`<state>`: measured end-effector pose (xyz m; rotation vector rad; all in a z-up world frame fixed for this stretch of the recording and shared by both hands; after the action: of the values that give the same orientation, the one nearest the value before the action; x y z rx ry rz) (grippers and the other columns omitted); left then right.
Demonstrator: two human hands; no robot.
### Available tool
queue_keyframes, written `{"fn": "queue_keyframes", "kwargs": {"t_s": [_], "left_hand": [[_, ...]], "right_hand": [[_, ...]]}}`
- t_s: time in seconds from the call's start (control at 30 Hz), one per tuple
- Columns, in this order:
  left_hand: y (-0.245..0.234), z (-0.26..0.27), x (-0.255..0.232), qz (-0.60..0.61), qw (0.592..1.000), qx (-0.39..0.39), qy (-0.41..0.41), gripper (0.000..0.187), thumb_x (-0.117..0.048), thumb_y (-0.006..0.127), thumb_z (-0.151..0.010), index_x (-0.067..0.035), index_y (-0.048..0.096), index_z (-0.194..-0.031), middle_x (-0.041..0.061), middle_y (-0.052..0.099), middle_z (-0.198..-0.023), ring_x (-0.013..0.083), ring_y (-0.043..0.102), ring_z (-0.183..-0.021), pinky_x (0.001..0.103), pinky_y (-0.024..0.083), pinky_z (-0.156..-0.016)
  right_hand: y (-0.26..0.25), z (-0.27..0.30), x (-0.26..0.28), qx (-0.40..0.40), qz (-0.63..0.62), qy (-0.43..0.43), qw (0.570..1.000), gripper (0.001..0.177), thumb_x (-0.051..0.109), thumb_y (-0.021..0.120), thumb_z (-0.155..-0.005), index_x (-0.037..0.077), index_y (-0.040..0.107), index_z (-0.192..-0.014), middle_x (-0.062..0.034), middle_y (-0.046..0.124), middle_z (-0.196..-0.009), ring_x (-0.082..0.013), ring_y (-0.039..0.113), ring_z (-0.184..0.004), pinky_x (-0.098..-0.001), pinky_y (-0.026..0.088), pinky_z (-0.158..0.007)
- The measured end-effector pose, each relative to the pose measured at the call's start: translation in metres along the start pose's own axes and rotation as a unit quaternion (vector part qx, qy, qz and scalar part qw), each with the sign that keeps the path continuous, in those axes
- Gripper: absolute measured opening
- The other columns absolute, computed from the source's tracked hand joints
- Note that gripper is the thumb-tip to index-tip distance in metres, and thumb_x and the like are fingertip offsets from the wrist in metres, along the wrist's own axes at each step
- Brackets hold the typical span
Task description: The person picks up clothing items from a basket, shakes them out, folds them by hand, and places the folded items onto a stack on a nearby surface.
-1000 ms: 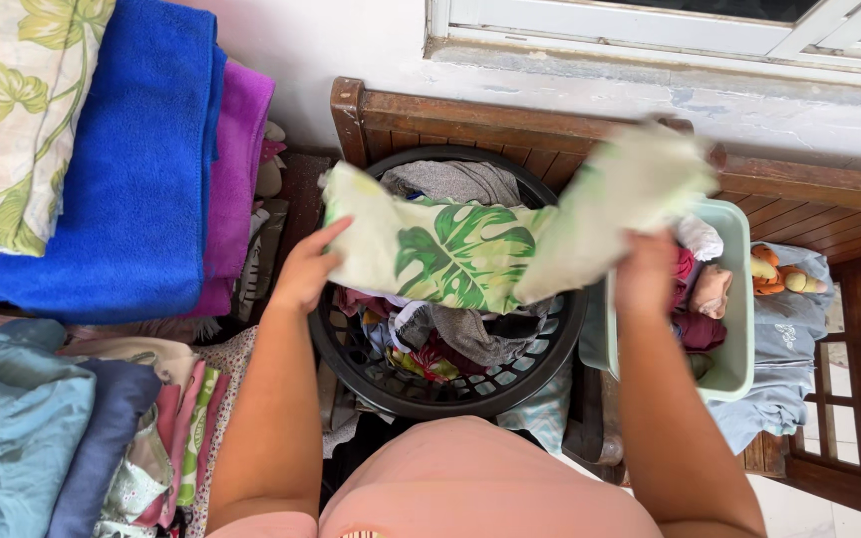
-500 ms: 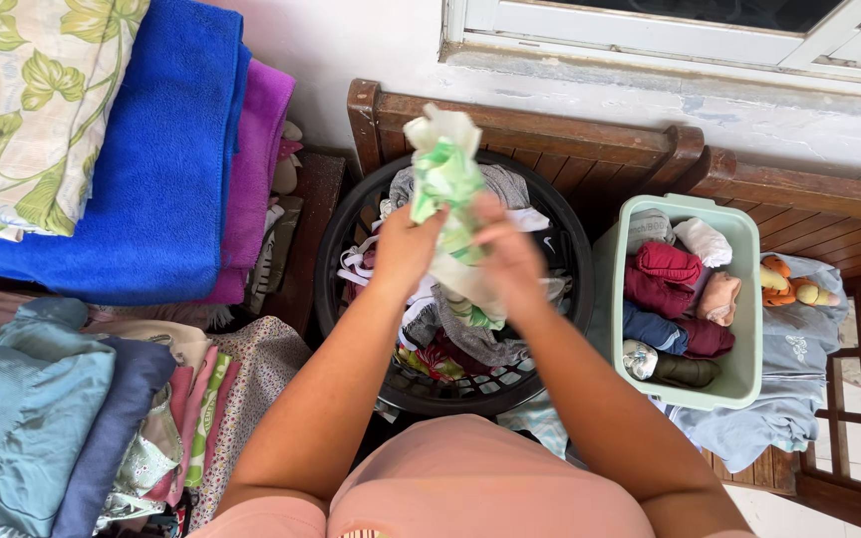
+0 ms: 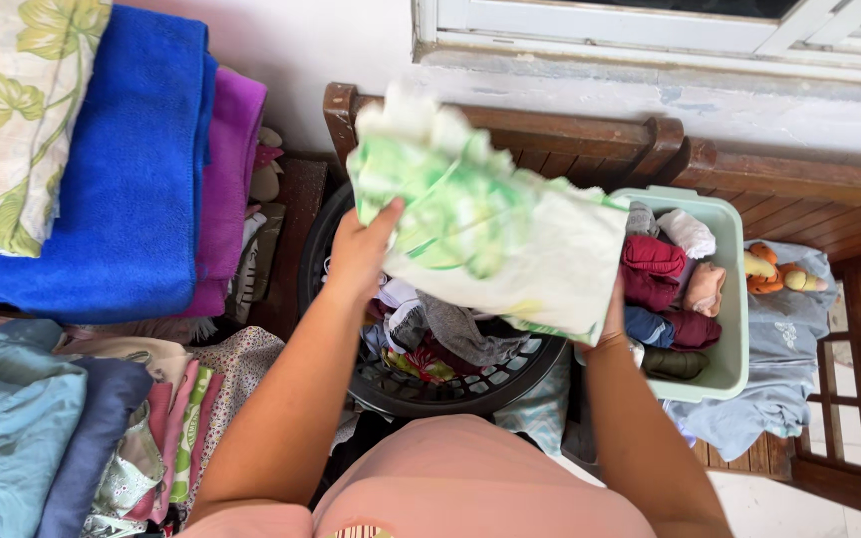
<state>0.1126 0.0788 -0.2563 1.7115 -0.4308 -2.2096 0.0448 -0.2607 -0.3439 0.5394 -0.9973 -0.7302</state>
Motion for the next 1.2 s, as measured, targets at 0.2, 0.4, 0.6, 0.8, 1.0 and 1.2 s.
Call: {"fn": "queue_keyframes", "kwargs": {"t_s": [0.2,0.4,0.6,0.8,1.0,1.2], "left_hand": [[-0.096,-0.036,0.121,-0.372,0.922,-0.104,-0.019,0.06,-0.025,0.076,-0.089,-0.007,0.051,-0.14,0.018,0.059,-0.137,0.0329,0.055,-0.126,0.042,0.04,-0.106],[-0.05,0.011,0.177,-0.585,0.785,0.02,0.202,0.055,-0.017,0.072,-0.083,-0.012,0.059,-0.136,0.02,0.05,-0.154,0.0362,0.049,-0.139,0.044,0.041,-0.117],[-0.01,0.041,0.192,-0.659,0.729,0.134,0.128,0.065,-0.029,0.069,-0.094,-0.021,0.04,-0.152,0.014,0.026,-0.164,0.0395,0.023,-0.151,0.063,0.02,-0.117],[0.001,0.031,0.218,-0.653,0.705,0.276,0.013,0.087,-0.026,0.07,-0.082,-0.026,0.028,-0.158,0.009,0.016,-0.169,0.0355,0.016,-0.155,0.057,0.02,-0.119],[-0.065,0.0,0.215,-0.09,0.967,0.156,-0.178,0.073,-0.058,0.041,-0.099,-0.01,0.044,-0.155,0.015,0.051,-0.156,0.0347,0.051,-0.141,0.042,0.035,-0.117],[-0.127,0.007,0.182,0.238,0.945,-0.071,-0.213,0.088,-0.074,0.022,-0.096,-0.006,0.05,-0.143,0.016,0.065,-0.135,0.0307,0.064,-0.12,0.045,0.049,-0.103]], "right_hand": [[-0.091,-0.06,-0.039,-0.012,0.276,0.046,0.96,0.061,0.023,0.063,-0.087,0.002,0.05,-0.143,-0.0154,0.066,-0.134,-0.0315,0.065,-0.12,-0.0446,0.051,-0.104],[-0.099,-0.054,-0.049,-0.132,0.409,0.071,0.9,0.054,0.007,0.065,-0.084,0.0,0.055,-0.137,-0.0166,0.069,-0.124,-0.03,0.069,-0.107,-0.0445,0.055,-0.091],[-0.091,-0.031,-0.013,-0.044,0.371,0.044,0.927,0.052,0.001,0.063,-0.083,-0.005,0.058,-0.134,-0.0187,0.071,-0.125,-0.0306,0.069,-0.11,-0.0429,0.053,-0.099],[-0.03,0.003,0.016,-0.002,0.233,0.051,0.971,0.054,0.003,0.06,-0.084,-0.002,0.054,-0.137,-0.018,0.066,-0.132,-0.0311,0.066,-0.117,-0.0471,0.052,-0.102],[0.074,-0.015,-0.058,0.047,0.331,0.041,0.941,0.072,0.008,0.062,-0.086,0.01,0.034,-0.152,-0.0103,0.063,-0.129,-0.0272,0.066,-0.115,-0.0451,0.056,-0.095],[0.104,-0.037,-0.121,0.199,0.673,-0.058,0.71,0.072,0.024,0.073,-0.09,0.008,0.04,-0.152,-0.0123,0.065,-0.111,-0.0225,0.064,-0.098,-0.0347,0.055,-0.083]]}}
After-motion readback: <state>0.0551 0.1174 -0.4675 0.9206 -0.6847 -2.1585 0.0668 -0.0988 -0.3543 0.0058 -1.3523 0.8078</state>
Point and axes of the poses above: each hand's wrist, its own z-axis away from the middle knuckle, its own y-axis out of the palm, x = y × z, the point moved 3 cm from there along -z, towards the middle knuckle
